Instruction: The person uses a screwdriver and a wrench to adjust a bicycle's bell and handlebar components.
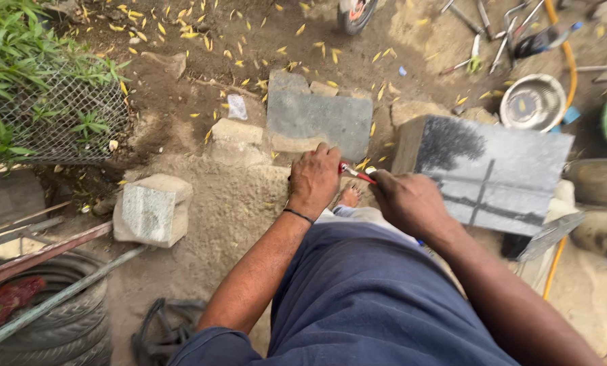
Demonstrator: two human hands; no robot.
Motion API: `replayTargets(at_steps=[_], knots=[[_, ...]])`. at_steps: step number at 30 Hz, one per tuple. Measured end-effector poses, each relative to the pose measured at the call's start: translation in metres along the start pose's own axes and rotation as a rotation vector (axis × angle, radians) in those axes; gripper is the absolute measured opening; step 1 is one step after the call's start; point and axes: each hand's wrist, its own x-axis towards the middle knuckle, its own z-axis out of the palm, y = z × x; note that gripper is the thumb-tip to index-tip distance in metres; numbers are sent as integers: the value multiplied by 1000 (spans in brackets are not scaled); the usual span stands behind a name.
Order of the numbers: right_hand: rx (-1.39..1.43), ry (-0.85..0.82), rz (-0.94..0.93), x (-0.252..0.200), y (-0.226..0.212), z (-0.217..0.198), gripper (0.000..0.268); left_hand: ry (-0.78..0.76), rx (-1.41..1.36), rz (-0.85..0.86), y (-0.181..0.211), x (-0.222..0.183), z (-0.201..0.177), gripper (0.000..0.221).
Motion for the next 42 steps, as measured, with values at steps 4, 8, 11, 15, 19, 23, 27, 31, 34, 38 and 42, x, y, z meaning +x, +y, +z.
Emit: replayTargets(at_steps=[4, 8, 11, 15, 19, 23, 27, 31, 34, 38, 42], knots=[[98, 60, -31, 28, -12, -10, 31, -20, 175, 57, 9, 6, -13, 22], [359, -69, 25, 29, -4, -1, 26, -78, 143, -28, 21, 1, -8, 15], [635, -312, 303, 51, 26, 23, 33, -90, 162, -37, 10, 23, 5, 16], [501, -149, 130, 41, 30, 46, 31, -135, 198, -33, 18, 11, 6, 16], [284, -168, 162, 49, 12, 19, 29, -77, 157, -15, 19, 24, -11, 15], [450, -39, 249, 41, 25, -13, 27, 26, -167, 0, 19, 14, -2, 16], [862, 127, 157, 44, 45, -47, 23, -142, -511, -7, 30, 23, -21, 24], [631, 351, 96, 65, 48, -72, 25, -213, -589, 49, 54, 25, -55, 27], [773, 410, 129, 62, 49, -66, 30, -212, -658, 16, 71, 19, -55, 30], [567, 563, 131, 64, 35, -59, 27, -101, -548, -48, 77, 23, -65, 25], [541, 538, 177, 68, 34, -51, 30, -99, -514, -73, 72, 27, -74, 30]])
